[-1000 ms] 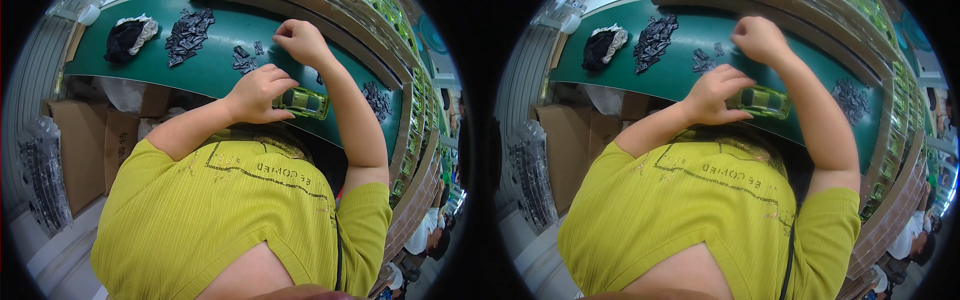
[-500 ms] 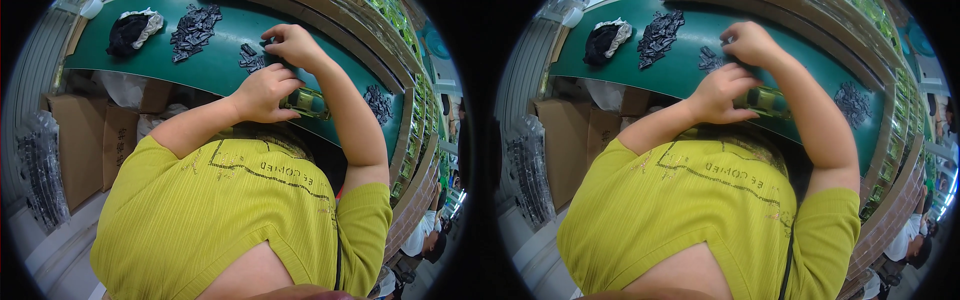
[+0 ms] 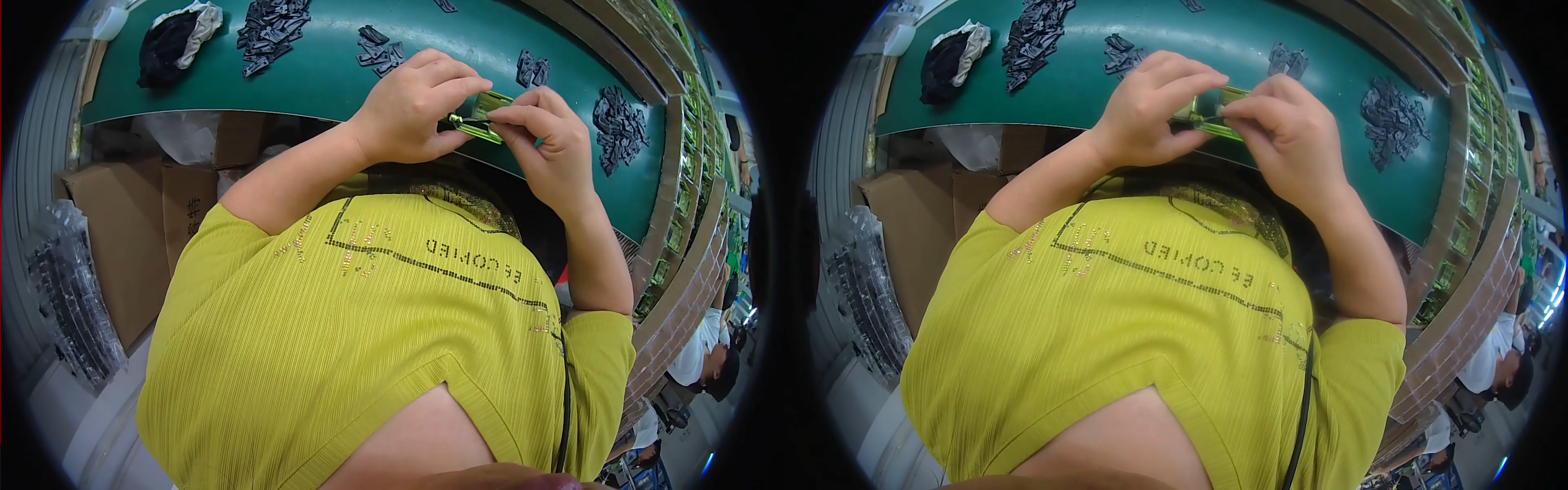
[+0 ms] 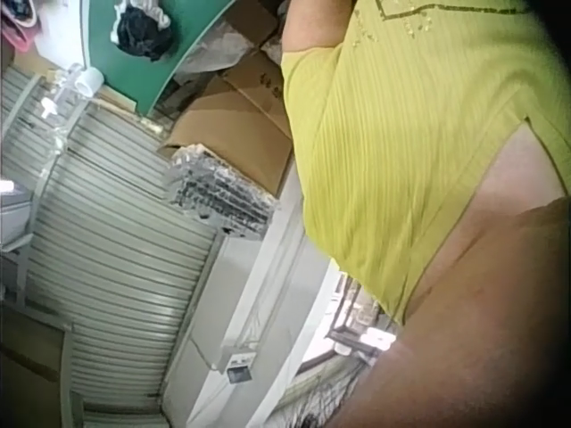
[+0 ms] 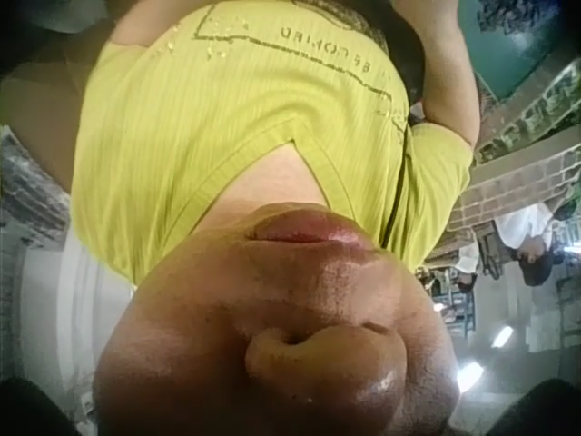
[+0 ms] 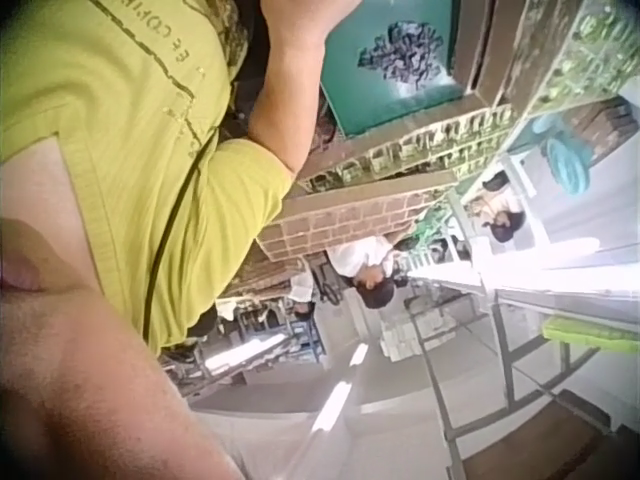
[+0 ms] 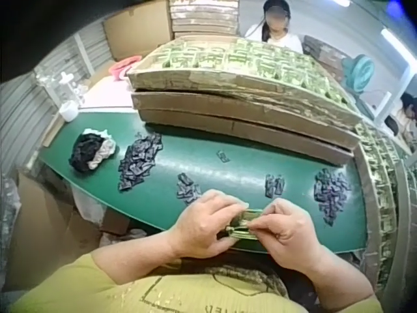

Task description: The person assembles model cars by taking car bodies from a tray and attaching small black plastic parts onto them by hand.

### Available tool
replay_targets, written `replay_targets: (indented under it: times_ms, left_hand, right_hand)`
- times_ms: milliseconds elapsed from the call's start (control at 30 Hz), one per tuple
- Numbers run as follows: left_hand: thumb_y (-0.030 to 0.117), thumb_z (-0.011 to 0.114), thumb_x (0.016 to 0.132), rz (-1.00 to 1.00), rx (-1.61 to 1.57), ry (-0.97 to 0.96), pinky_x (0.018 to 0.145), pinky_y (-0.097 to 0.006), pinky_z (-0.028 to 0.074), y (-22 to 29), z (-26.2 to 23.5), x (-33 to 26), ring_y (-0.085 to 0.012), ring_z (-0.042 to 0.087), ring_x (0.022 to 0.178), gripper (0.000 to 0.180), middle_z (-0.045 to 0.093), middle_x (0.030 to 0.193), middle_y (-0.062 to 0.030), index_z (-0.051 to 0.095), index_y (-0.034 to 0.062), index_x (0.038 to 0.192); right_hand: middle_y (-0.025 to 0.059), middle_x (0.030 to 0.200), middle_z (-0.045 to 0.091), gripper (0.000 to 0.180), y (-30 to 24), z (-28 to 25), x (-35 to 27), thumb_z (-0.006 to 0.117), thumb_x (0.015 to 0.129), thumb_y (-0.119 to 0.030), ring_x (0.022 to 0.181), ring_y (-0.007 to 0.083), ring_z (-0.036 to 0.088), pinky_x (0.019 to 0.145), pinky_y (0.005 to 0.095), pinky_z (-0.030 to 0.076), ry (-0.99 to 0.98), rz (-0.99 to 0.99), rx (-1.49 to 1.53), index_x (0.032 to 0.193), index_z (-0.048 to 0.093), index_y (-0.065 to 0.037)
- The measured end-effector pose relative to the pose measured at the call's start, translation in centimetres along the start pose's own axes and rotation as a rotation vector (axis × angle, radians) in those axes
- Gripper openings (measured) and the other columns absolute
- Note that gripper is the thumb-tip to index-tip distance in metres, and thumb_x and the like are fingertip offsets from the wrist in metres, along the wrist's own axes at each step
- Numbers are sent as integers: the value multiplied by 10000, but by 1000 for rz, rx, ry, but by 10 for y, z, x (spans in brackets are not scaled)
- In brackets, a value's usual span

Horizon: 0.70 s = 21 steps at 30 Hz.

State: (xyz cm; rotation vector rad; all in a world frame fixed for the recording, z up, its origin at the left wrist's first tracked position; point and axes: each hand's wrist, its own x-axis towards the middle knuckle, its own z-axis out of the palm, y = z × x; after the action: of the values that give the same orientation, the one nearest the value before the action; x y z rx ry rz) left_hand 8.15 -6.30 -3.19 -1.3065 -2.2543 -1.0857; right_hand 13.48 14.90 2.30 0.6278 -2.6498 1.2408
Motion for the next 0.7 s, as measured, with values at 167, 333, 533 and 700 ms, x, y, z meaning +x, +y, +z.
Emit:
replay_targets:
  times_ms: [167,333,533,700]
  left_hand:
    - [122,802,652,-7,-20,35,891,-390,497,2,1,1,-292,622,1015,562,662,1116,-92,649,83,1191]
    - [127,799,657,-9,-4,35,901,-391,494,3,1,-1,-292,618,1027,557,661,1119,-94,649,82,1191]
    - [128,801,655,-9,-15,36,901,-394,493,2,1,0,-294,615,1020,561,659,1124,-101,653,76,1194]
    - [119,804,651,-11,-39,35,896,-393,490,1,1,0,-295,613,1006,574,657,1125,-106,655,67,1202]
  right_hand:
    - [91,800,659,111,6,7,-6,745,781,-33,711,269,652,630,338,519,2,-85,-212,889,732,-56]
    - [99,809,676,111,8,8,-5,730,782,-19,705,275,663,618,347,526,-46,-144,-298,891,724,-40]
    - [100,807,669,100,7,8,-5,718,782,-20,715,283,661,625,362,525,-53,-176,-316,880,707,-34]
    - [98,820,662,90,9,6,-3,686,795,-41,767,323,650,669,411,521,-108,-146,-259,882,704,-61]
